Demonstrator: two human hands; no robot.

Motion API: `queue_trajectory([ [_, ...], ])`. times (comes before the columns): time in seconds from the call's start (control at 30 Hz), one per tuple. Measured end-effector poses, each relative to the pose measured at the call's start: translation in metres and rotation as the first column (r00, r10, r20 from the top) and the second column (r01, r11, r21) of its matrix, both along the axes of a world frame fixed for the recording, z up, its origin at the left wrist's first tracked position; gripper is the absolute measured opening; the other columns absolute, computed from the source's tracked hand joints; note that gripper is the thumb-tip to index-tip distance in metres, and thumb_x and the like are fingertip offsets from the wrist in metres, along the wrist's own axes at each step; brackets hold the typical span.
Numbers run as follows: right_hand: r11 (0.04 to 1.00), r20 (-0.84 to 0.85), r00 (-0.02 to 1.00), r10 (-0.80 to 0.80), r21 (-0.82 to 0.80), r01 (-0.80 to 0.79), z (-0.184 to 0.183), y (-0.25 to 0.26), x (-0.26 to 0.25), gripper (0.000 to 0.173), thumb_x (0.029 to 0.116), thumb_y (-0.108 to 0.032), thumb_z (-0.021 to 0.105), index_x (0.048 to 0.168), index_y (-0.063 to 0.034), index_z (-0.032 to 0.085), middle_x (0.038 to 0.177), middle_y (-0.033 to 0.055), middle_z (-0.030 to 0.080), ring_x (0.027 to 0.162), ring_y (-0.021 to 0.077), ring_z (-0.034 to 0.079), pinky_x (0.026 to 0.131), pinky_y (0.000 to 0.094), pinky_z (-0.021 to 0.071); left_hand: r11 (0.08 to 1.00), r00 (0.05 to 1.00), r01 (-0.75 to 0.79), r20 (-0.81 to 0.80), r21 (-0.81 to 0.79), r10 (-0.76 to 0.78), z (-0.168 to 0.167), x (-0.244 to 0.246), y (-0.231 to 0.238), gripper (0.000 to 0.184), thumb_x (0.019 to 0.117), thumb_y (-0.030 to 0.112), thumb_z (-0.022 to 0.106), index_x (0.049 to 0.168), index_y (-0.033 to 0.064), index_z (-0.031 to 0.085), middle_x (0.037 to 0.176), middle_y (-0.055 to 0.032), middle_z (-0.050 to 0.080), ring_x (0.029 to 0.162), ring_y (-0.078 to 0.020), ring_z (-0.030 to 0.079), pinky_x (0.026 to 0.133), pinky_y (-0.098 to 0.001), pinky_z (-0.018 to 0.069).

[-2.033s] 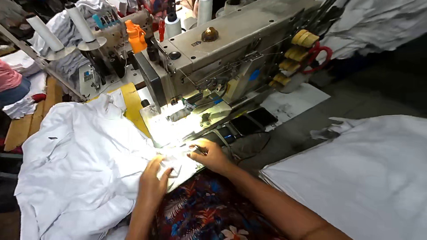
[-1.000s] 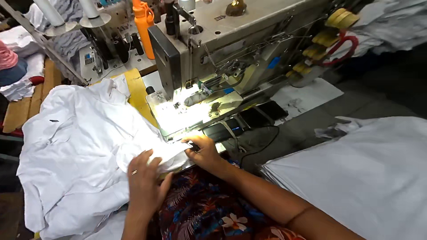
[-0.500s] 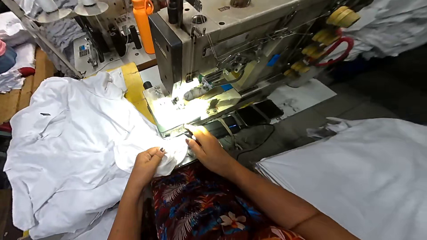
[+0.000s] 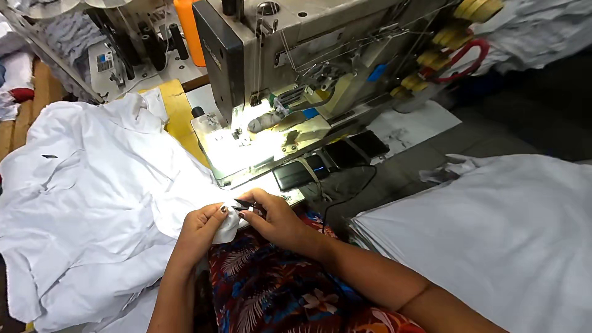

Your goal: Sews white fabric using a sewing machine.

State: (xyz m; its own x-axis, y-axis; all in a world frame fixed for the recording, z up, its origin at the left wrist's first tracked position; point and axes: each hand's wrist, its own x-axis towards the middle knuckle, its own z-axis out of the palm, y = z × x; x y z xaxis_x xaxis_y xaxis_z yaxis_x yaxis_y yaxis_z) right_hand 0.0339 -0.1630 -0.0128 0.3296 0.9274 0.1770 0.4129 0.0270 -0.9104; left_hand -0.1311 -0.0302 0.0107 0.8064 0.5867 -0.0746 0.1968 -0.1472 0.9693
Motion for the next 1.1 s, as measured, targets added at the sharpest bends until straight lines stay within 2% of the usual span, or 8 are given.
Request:
queue_trajectory([
  [0.1,0.997,-0.029,1.000,0.001,0.073,0.001,-0.001,0.001,-0.001,0.028,0.1005,-0.020,0.061,0.120,-0.0005,0.066,0.102,0.0068,0.072,0.081,0.0044,0.064,0.075,0.0202,0.0540,1.000,1.000,0.029,-0.012,0.011,-0.029,-0.002,0.002,-0.001,0.025,0.1046,0.016,0.051,0.100,0.0077,0.075,0.083,0.0053,0.073,0.077,-0.0019,0.068,0.074,-0.0224,0.0584],
  [0.2,0.938,-0.168,0.975,0.143,0.336,-0.080,0.009,0.001,-0.008,0.029,0.0994,-0.009,0.063,0.121,0.0101,0.062,0.106,0.0117,0.071,0.090,0.0052,0.067,0.083,0.0218,0.0573,0.994,0.997,0.053,-0.061,0.098,-0.047,-0.016,0.009,-0.004,0.024,0.1007,0.016,0.052,0.086,0.0123,0.071,0.074,0.0117,0.065,0.069,0.0053,0.060,0.064,-0.0165,0.0504],
  [0.27,0.907,-0.153,0.971,0.186,0.407,-0.110,0.021,-0.001,-0.008,0.029,0.0997,-0.009,0.063,0.121,0.0112,0.061,0.107,0.0118,0.070,0.092,0.0041,0.066,0.084,0.0210,0.0567,0.988,0.996,0.044,-0.085,0.147,-0.032,-0.022,0.011,-0.006,0.024,0.0976,0.017,0.052,0.079,0.0153,0.067,0.069,0.0145,0.060,0.064,0.0079,0.055,0.060,-0.0149,0.0463],
  [0.43,0.987,-0.168,0.985,0.027,0.160,0.001,0.009,-0.004,0.015,0.025,0.1004,-0.015,0.062,0.119,0.0019,0.064,0.104,0.0075,0.072,0.089,0.0056,0.067,0.080,0.0230,0.0574,0.998,0.998,0.059,-0.040,0.035,-0.058,-0.013,0.007,-0.002,0.026,0.1058,0.021,0.052,0.098,0.0089,0.074,0.082,0.0053,0.071,0.074,-0.0023,0.067,0.071,-0.0221,0.0570],
  [0.57,0.998,-0.172,0.984,0.041,0.052,-0.033,-0.004,-0.009,0.010,0.026,0.1003,-0.017,0.062,0.119,0.0005,0.064,0.102,0.0059,0.071,0.085,0.0034,0.066,0.077,0.0197,0.0551,0.998,0.998,0.062,-0.023,0.004,-0.062,-0.008,0.006,-0.004,0.026,0.1057,0.018,0.051,0.102,0.0080,0.075,0.086,0.0039,0.073,0.078,-0.0034,0.069,0.074,-0.0230,0.0589],
  [0.73,0.999,-0.122,0.992,0.029,0.029,-0.025,-0.004,-0.011,0.007,0.027,0.1004,-0.019,0.062,0.119,-0.0006,0.066,0.103,0.0060,0.072,0.086,0.0029,0.065,0.079,0.0189,0.0546,0.998,0.998,0.057,-0.033,0.000,-0.057,-0.007,0.007,-0.005,0.025,0.1055,0.018,0.051,0.101,0.0083,0.075,0.085,0.0048,0.072,0.077,-0.0023,0.068,0.073,-0.0221,0.0577],
  [1.0,1.000,-0.059,0.998,-0.002,-0.010,0.001,-0.005,-0.012,0.007,0.027,0.1006,-0.022,0.061,0.118,-0.0021,0.067,0.102,0.0061,0.072,0.083,0.0033,0.065,0.077,0.0186,0.0538,0.997,0.997,0.075,-0.005,-0.023,-0.075,-0.007,0.007,-0.006,0.025,0.1055,0.017,0.051,0.102,0.0070,0.074,0.086,0.0037,0.073,0.079,-0.0036,0.069,0.075,-0.0237,0.0590],
  [1.1,0.999,-0.067,0.998,-0.002,0.047,0.005,-0.006,-0.010,0.004,0.027,0.1002,-0.020,0.062,0.118,0.0001,0.067,0.102,0.0073,0.072,0.084,0.0037,0.065,0.077,0.0188,0.0546,0.996,0.996,0.089,-0.012,-0.021,-0.089,-0.008,0.008,-0.007,0.025,0.1053,0.017,0.051,0.100,0.0080,0.075,0.084,0.0046,0.072,0.077,-0.0025,0.068,0.073,-0.0224,0.0583],
])
